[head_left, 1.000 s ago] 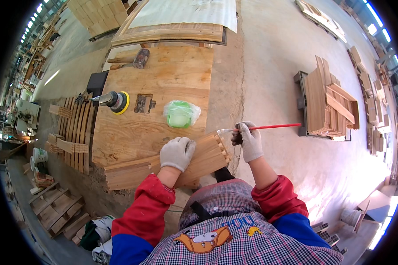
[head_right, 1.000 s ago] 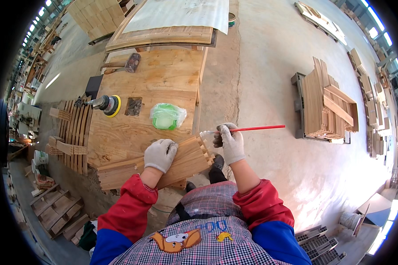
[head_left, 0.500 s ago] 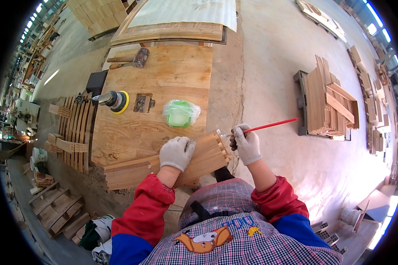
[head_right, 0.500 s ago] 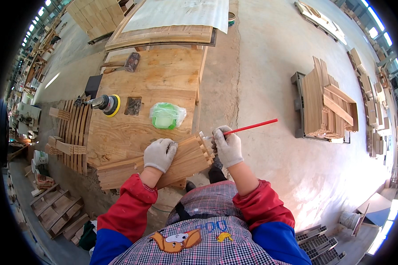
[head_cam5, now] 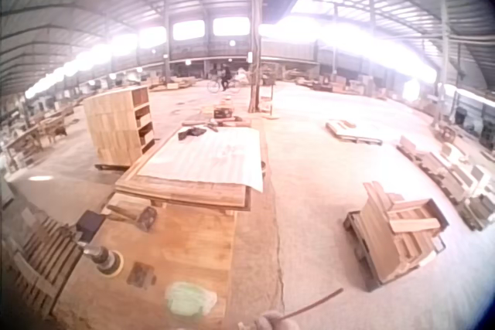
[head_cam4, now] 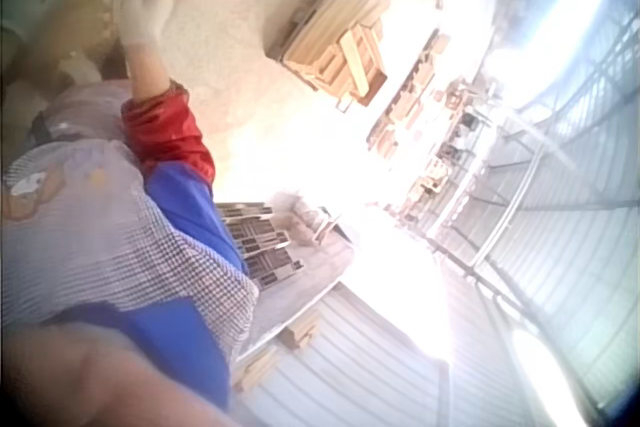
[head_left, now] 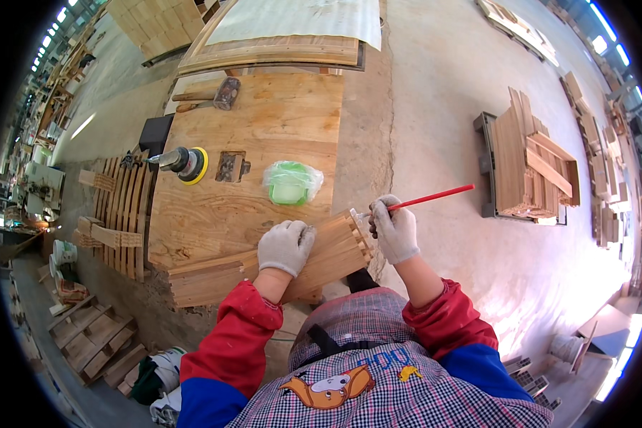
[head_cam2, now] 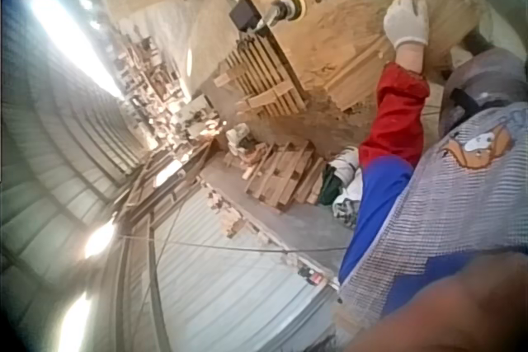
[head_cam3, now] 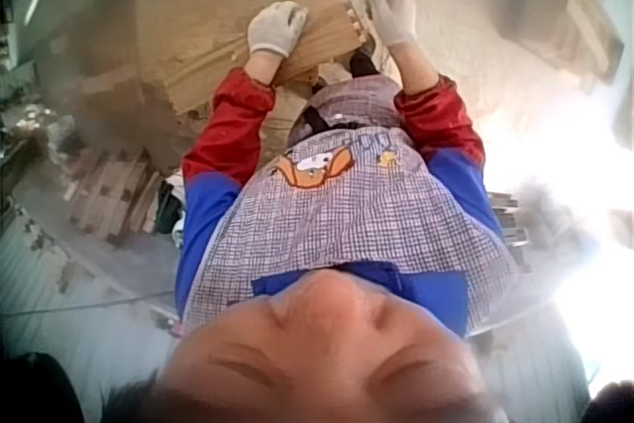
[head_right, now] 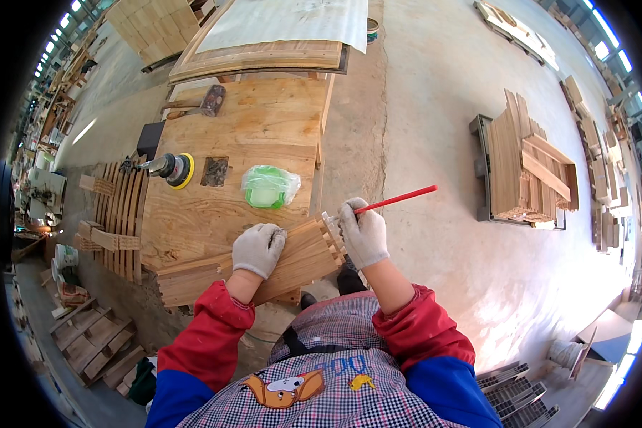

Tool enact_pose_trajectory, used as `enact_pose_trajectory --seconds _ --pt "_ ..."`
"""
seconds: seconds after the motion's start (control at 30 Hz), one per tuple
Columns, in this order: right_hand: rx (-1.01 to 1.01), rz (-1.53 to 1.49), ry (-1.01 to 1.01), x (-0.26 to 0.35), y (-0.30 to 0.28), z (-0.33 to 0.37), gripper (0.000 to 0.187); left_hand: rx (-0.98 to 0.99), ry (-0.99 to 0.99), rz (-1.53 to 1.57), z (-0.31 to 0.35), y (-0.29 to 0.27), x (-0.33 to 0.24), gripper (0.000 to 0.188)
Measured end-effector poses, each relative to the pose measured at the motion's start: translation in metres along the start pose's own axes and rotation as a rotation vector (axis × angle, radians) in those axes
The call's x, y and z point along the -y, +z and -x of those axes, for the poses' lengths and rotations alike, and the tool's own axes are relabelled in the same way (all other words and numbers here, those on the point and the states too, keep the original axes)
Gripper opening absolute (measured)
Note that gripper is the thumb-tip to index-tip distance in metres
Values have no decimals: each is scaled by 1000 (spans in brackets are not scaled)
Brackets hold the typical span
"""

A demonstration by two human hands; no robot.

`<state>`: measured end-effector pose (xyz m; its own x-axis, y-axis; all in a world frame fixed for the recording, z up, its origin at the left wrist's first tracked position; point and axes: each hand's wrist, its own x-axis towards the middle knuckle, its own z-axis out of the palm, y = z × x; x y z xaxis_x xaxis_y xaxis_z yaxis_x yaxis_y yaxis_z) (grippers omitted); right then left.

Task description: The person applies glue to the dowels of wooden pieces using a brush and then joins them together. They use a hammer to tap the pieces into place while sitting on the floor.

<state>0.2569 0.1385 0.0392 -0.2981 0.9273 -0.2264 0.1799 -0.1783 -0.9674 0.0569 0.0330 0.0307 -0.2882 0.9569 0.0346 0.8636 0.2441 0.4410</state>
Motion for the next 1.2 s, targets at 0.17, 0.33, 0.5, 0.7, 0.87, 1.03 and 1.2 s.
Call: enact_pose_trajectory --seconds 0.17,0.33,0.5,0.7,0.87,1.03,1.2 --pt "-6 5 71 4 -6 11 20 1 -1 1 1 -2 0 24" --pt "-66 -100 77 -13 -15 11 17 16 -3 1 0 -2 -1 24" --pt "-22 -327 148 -8 -13 11 17 14 -7 2 0 -2 -1 24" --pt "30 -276 114 -20 -17 8 17 17 -2 8 0 -3 -2 24" --pt "-15 -301 116 -18 -21 13 15 23 -3 -1 -1 -2 -1 24" --pt "23 -282 121 -17 -19 15 15 19 -5 5 0 -2 -1 25" --pt "18 -146 63 -10 -18 22 15 28 -13 -2 0 -3 -1 25"
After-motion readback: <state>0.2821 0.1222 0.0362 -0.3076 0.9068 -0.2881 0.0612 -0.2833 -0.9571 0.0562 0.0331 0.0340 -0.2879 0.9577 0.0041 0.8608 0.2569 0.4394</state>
